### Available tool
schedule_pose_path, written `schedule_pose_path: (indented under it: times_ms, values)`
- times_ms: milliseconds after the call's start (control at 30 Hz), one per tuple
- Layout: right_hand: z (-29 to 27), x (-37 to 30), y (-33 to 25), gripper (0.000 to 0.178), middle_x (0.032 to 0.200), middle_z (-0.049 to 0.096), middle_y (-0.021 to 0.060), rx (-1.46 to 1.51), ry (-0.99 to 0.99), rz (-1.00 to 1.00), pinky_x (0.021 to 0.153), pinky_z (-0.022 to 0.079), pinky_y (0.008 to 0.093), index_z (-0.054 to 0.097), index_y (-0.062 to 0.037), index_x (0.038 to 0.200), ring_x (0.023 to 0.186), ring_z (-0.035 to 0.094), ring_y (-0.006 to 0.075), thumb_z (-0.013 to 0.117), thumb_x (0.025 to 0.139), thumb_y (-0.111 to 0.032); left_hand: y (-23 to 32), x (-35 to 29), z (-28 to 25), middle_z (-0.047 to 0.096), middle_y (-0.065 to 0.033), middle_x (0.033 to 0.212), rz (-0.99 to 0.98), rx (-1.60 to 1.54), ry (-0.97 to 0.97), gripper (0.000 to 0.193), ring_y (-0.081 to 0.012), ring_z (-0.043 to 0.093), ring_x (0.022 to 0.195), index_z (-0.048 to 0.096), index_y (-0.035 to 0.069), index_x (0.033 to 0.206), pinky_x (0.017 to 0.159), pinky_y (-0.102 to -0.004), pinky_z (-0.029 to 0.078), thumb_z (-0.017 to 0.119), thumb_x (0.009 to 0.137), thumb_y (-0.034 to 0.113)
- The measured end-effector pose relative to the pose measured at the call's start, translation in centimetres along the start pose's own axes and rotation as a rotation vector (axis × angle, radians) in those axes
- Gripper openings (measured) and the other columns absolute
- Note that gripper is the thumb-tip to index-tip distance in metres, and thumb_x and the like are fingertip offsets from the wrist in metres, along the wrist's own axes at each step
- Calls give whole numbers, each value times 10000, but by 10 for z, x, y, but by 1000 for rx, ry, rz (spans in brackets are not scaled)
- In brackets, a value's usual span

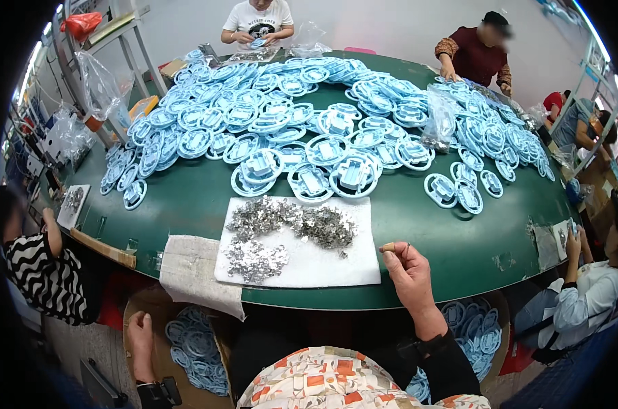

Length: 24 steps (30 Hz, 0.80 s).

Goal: The person sits at a large green table in a workshop and assembles light blue plastic components. They pick up a plastic ring, insert a small metal pin into a central slot using a small tool, and then place the finished unit on the table. This process is repeated continuously throughout the video.

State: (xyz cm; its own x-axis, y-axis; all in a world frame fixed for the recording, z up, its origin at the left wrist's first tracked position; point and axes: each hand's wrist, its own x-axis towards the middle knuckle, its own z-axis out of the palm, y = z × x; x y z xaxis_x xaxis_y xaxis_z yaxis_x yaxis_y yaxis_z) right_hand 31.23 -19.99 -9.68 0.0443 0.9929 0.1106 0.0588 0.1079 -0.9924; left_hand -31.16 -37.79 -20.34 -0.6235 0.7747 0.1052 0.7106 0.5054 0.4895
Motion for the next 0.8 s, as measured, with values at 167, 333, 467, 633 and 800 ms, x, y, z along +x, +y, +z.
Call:
schedule_pose_path:
  times_ms: [167,333,467,633,800]
  values:
    - [0,-2,8,176,744,568,-79,-73,22,-56,581,368,183,689,21,1073,652,449,1,642,1006,-135,264,12,-24,665,-157,1006,461,-309,90,184,-274,660,898,672,-37,1084,813,-349,526,609,941,60]
    - [-1,-1,12,161,690,573,-50,-190,57,-118,563,397,205,702,18,1056,628,474,15,644,992,-118,455,12,31,687,-160,979,1091,-422,-156,260,-265,682,873,684,-24,1101,786,-354,553,715,872,95]
    - [-4,-1,8,160,693,581,-41,-167,42,-95,565,403,212,699,17,1064,623,473,25,635,990,-110,547,8,97,596,-215,1226,1091,-83,-351,761,-370,655,1062,504,50,1411,881,-456,544,780,828,454]
    - [-4,0,11,160,711,612,-21,-152,30,-102,576,425,221,697,11,1073,624,502,33,630,989,-107,596,6,138,558,-198,1249,945,202,-396,890,-402,664,1060,474,105,1462,895,-498,549,795,735,508]
    - [-7,-1,9,172,703,616,-8,-149,10,-67,584,430,222,695,10,1084,622,508,36,630,990,-119,605,35,154,604,-241,1281,893,-2,-385,867,-402,659,1083,508,105,1458,936,-486,536,744,701,457]
